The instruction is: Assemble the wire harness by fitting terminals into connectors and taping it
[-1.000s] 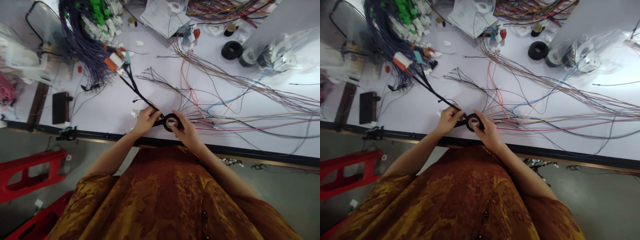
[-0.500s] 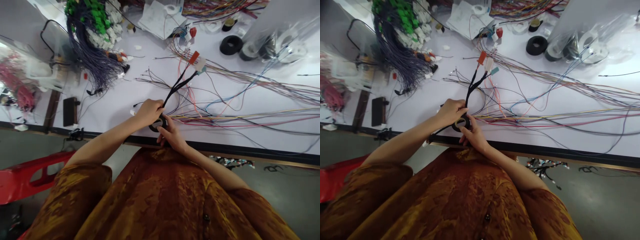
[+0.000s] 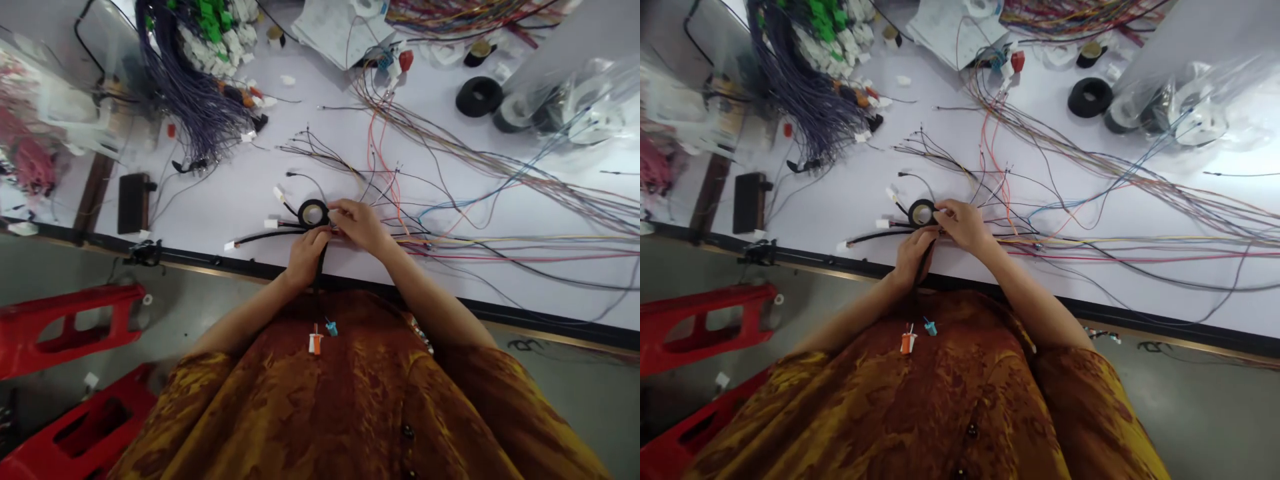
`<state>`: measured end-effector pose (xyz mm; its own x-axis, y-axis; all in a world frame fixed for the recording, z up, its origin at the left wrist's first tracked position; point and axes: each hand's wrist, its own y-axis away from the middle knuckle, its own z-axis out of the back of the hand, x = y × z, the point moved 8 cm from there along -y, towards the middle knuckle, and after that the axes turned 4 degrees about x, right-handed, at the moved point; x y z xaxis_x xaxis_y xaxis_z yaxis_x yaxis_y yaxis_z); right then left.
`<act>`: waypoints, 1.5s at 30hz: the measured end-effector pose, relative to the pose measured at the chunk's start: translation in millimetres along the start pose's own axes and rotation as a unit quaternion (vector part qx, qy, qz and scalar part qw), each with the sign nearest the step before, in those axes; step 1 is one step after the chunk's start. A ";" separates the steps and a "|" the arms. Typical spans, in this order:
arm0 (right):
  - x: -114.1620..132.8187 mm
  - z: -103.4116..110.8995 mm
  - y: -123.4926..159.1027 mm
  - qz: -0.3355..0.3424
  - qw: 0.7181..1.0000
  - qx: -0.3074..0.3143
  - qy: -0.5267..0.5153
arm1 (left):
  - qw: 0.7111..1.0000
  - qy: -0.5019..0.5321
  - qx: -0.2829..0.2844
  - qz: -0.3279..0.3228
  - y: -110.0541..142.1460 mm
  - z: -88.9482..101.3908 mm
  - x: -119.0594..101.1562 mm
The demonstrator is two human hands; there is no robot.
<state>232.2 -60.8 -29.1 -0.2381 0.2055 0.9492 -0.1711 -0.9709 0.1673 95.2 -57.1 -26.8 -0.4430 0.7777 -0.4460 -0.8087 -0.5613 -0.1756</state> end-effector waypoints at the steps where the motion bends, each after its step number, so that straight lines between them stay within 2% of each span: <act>1: 1.7 -3.9 -10.1 -0.002 0.999 0.005 0.041 | 1.000 0.004 -0.013 -0.012 2.2 -0.9 0.5; 5: 4.1 -17.6 -41.0 -0.010 0.984 -0.001 0.176 | 0.998 0.029 -0.037 -0.030 6.3 -2.4 6.4; 10: 7.9 -28.3 -60.6 0.005 0.960 0.026 0.279 | 0.992 0.093 -0.065 -0.062 8.3 -2.5 8.5; 13: 15.4 -16.2 -58.9 0.041 0.959 -0.014 0.279 | 0.981 0.143 -0.122 -0.042 6.4 4.7 16.0; 16: 21.7 3.1 -39.8 0.079 0.960 -0.048 0.264 | 0.962 0.212 -0.172 0.030 2.5 13.1 31.1; 18: 18.2 12.4 -22.9 0.055 0.956 -0.034 0.285 | 0.948 0.255 -0.164 0.097 -1.2 12.7 41.7; 21: 14.5 19.8 -2.2 0.017 0.937 -0.016 0.350 | 0.919 0.341 -0.092 0.175 -7.3 0.8 49.3; 23: 18.7 11.5 3.6 0.052 0.927 0.018 0.371 | 0.892 0.401 -0.042 0.207 -9.9 -9.6 48.5; 25: 21.7 -6.4 5.9 0.102 0.921 0.085 0.366 | 0.874 0.428 -0.028 0.229 -11.2 -14.8 47.3; 27: 20.7 -19.5 8.2 0.122 0.914 0.131 0.365 | 0.877 0.412 -0.045 0.243 -11.5 -14.3 47.5; 28: 19.4 -21.6 9.8 0.118 0.910 0.135 0.375 | 0.885 0.391 -0.057 0.247 -11.5 -12.7 47.6; 31: 17.1 -14.3 18.8 0.087 0.898 0.095 0.421 | 0.916 0.310 -0.093 0.239 -12.0 -5.6 45.8; 33: 18.2 -11.0 26.9 0.074 0.898 0.073 0.428 | 0.926 0.280 -0.105 0.232 -12.4 -2.6 44.8; 36: 23.4 -17.3 33.1 0.077 0.904 0.041 0.419 | 0.926 0.283 -0.087 0.233 -12.8 -4.3 45.7; 39: 22.6 -26.5 30.3 0.060 0.897 0.023 0.437 | 0.927 0.291 -0.068 0.229 -13.1 -6.5 45.8; 42: 16.2 -28.5 29.4 0.065 0.895 0.067 0.437 | 0.915 0.322 -0.067 0.234 -11.7 -9.7 46.5; 45: 10.9 -18.9 34.1 0.089 0.905 0.093 0.407 | 0.900 0.359 -0.055 0.239 -11.5 -15.1 47.2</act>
<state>205.6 -89.3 -18.1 -0.8834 -0.0073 0.4686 0.0851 -0.9858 0.1450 89.4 -18.2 -59.1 -0.3340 0.0782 -0.9393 -0.5320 -0.8383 0.1194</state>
